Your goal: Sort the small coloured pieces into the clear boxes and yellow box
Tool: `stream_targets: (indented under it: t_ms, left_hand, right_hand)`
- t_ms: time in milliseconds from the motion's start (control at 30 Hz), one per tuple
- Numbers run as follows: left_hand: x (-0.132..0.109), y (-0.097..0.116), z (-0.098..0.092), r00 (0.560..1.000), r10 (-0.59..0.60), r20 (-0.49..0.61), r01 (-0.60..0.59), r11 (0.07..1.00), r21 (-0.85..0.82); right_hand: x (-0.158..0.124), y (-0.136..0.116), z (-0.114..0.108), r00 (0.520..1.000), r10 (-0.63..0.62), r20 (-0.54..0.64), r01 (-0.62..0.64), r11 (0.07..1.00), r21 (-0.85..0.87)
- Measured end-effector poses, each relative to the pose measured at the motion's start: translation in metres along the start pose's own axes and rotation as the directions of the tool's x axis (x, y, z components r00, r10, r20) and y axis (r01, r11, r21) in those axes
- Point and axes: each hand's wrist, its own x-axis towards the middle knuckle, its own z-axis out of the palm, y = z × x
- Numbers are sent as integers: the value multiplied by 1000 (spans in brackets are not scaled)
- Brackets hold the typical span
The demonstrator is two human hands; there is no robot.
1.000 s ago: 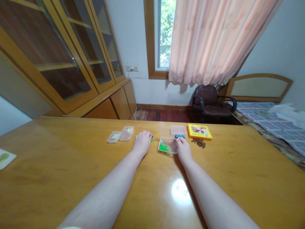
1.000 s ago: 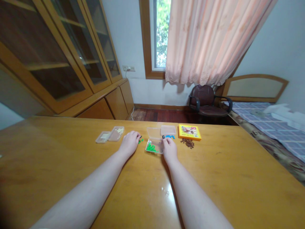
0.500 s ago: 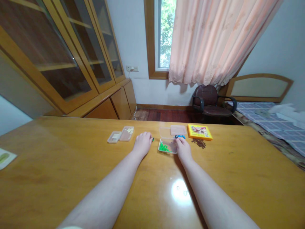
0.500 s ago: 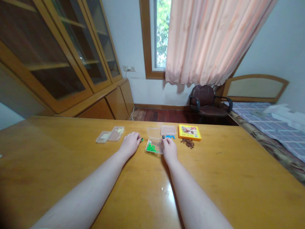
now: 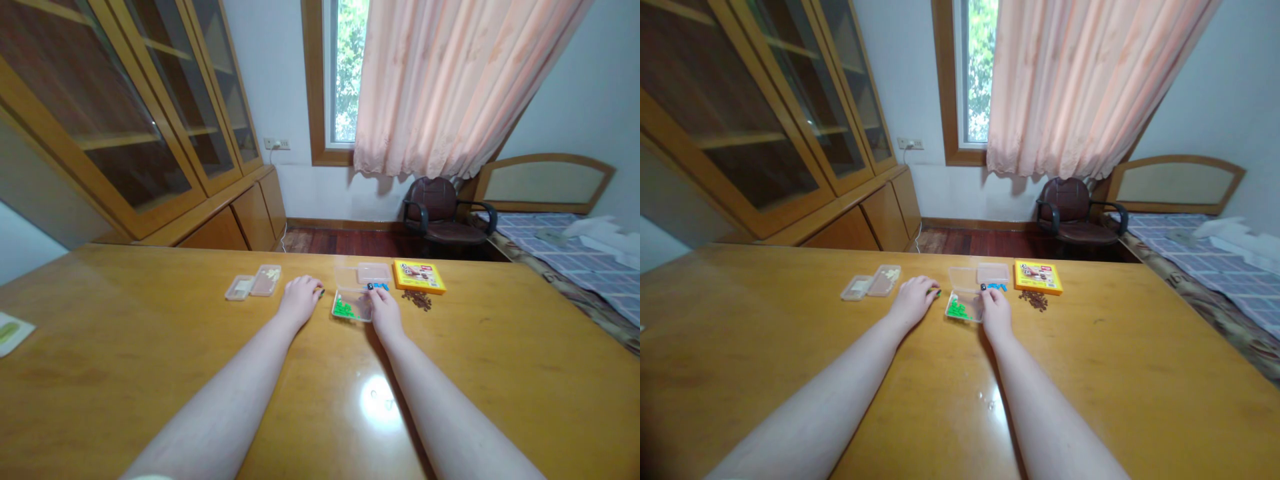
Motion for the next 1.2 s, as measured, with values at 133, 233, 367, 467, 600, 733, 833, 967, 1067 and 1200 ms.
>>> stream_targets:
  t_ms: [133, 233, 367, 467, 600, 733, 833, 967, 1067, 1200]
  left_hand:
    - [1, -1, 4, 993, -49, 105, 42, 996, 73]
    - [0, 1, 4, 992, -59, 115, 50, 995, 82]
    - [0, 2, 6, 993, -35, 109, 25, 995, 97]
    - [-1, 1, 9, 996, -19, 87, 8, 992, 122]
    - [0, 0, 14, 997, -37, 70, 25, 986, 167]
    - [2, 1, 10, 995, -66, 73, 54, 986, 157]
    - [-2, 5, 0, 999, -1, -33, 2, 999, 42]
    - [-13, 20, -11, 973, 215, -90, -221, 973, -71]
    - [-17, 30, -14, 952, 305, -33, -307, 951, -42]
    - [-10, 20, -14, 996, -19, -86, 27, 995, 98]
  right_hand:
    - [0, -1, -1, 1000, -10, 3, 10, 1000, -28]
    - [0, 0, 0, 1000, 3, 7, -3, 1000, -21]
    - [0, 0, 0, 1000, -8, 11, 9, 1000, -20]
    - [0, 0, -1, 1000, -4, 7, 4, 1000, -22]
    - [0, 0, -1, 1000, -21, -12, 20, 999, -47]
    - [1, 3, 0, 1000, -10, -16, 9, 999, -44]
    - [1, 3, 1, 1000, 8, -6, -8, 1000, -18]
    - [0, 0, 1, 1000, 8, -8, -8, 1000, -27]
    - [-1, -2, 1, 1000, 4, -9, -5, 999, -32]
    - [-1, -1, 0, 1000, 5, -10, -6, 999, -43]
